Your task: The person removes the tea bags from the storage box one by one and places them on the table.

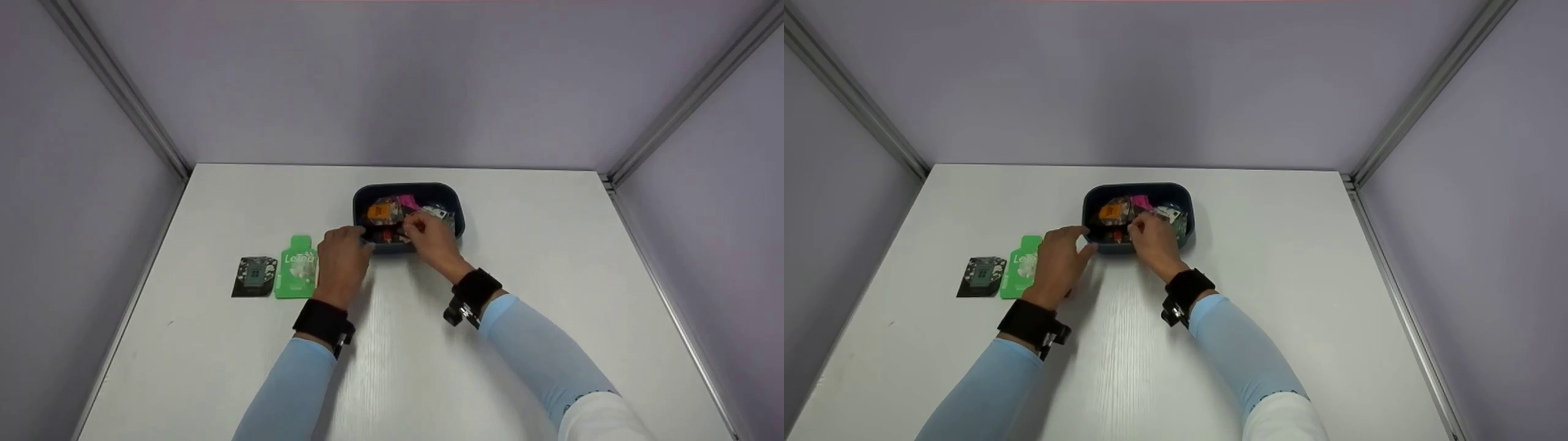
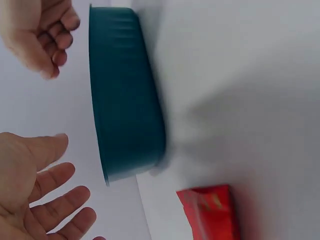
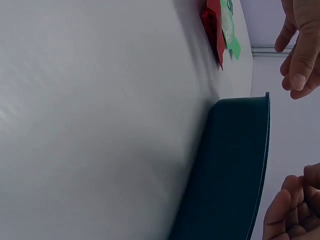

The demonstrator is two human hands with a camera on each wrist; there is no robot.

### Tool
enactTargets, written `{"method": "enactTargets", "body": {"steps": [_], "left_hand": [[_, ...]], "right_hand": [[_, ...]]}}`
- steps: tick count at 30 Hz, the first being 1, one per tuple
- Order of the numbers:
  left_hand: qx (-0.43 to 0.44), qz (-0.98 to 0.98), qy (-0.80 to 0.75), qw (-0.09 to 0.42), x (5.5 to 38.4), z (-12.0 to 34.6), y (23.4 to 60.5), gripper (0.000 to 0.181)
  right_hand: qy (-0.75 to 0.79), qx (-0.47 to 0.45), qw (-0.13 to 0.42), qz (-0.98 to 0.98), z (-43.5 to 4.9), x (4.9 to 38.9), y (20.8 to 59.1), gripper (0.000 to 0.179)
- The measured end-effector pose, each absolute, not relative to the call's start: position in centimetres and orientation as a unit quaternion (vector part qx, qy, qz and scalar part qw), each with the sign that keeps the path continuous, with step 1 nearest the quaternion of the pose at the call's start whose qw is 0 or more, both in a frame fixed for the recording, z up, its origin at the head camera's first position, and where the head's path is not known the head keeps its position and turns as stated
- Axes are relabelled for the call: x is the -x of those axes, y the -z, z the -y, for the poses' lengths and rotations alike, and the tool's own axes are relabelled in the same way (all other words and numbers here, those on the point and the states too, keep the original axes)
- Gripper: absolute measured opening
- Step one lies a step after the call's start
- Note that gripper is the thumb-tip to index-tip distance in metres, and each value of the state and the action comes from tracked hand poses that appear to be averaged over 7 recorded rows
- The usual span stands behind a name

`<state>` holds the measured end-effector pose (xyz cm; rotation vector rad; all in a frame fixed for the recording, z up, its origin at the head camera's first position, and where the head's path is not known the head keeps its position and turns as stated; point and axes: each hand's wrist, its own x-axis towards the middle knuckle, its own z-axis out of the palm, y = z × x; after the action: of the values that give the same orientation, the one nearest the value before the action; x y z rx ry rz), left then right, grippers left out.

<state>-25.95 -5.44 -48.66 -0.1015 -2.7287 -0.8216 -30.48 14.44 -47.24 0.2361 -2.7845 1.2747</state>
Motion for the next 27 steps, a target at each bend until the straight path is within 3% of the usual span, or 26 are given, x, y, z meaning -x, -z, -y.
{"method": "enactTargets", "body": {"steps": [6, 17, 27], "left_hand": [[0.061, 0.945, 0.285, 0.145, 27.1, 3.8, 49.4, 0.047], [0.051, 0.949, 0.276, 0.143, 26.9, 3.0, 51.5, 0.034], [0.047, 0.954, 0.269, 0.128, 27.5, 3.2, 50.5, 0.041]], "right_hand": [[-0.366, -0.055, 0.021, 0.929, -13.0, 32.4, 47.3, 0.014], [-0.324, -0.007, -0.029, 0.946, -10.6, 33.8, 48.8, 0.029], [-0.416, -0.003, 0.011, 0.909, -11.6, 34.2, 47.6, 0.032]]}}
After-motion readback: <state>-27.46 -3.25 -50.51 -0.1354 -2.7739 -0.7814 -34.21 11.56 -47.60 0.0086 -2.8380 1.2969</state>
